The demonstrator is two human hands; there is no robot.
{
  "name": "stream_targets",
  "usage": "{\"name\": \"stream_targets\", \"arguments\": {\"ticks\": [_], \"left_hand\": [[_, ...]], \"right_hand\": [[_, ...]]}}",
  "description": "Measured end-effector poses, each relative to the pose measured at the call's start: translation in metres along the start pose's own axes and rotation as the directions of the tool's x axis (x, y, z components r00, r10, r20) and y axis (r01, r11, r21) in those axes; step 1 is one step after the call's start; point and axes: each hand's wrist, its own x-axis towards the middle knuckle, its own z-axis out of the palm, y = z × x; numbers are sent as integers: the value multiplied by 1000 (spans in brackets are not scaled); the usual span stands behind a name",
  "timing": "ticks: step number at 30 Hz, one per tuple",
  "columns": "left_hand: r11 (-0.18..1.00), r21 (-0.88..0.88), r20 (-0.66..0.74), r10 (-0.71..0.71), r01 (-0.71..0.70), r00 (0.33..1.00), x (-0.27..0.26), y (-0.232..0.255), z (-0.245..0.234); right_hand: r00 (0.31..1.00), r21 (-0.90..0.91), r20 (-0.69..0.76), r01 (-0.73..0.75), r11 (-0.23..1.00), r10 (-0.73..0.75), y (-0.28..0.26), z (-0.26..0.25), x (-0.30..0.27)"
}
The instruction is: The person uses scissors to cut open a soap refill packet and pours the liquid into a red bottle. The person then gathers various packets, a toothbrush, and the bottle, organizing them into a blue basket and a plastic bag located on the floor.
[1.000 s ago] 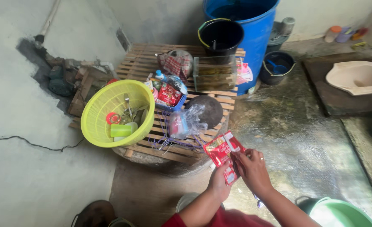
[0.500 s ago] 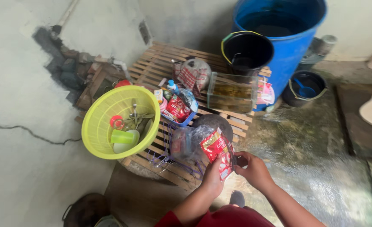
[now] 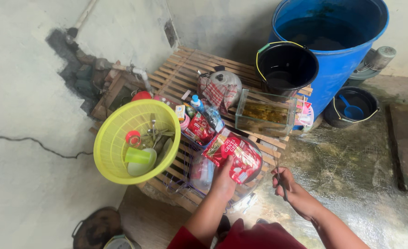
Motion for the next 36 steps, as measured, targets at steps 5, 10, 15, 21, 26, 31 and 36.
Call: {"name": "stream_targets", "arguments": {"ticks": [5, 10, 15, 21, 26, 31, 36], "left_hand": [[999, -9, 88, -36, 36, 996, 9, 16, -5], [997, 9, 200, -82, 81, 976, 10, 35, 0], [986, 1, 406, -155, 169, 901, 7, 72, 20], [996, -93, 522, 41, 9, 852, 23, 104, 45], [994, -103, 534, 24, 37, 845, 36, 106, 44], [999, -38, 498, 19, 0, 867, 41, 92, 30], [999, 31, 301, 6, -16, 954, 49, 72, 10]], "right_hand": [[978, 75, -203, -31, 997, 46, -28, 33, 10], [815, -87, -518, 251, 964, -260, -41, 61, 25], [970, -72, -153, 181, 981, -190, -43, 64, 13], [983, -109, 185, 13, 994, 8, -71, 54, -9], [978, -102, 203, -25, 995, 45, -76, 63, -6], [984, -86, 174, -26, 996, 41, -82, 73, 1], [990, -52, 141, -1, 999, 9, -83, 81, 12]]}}
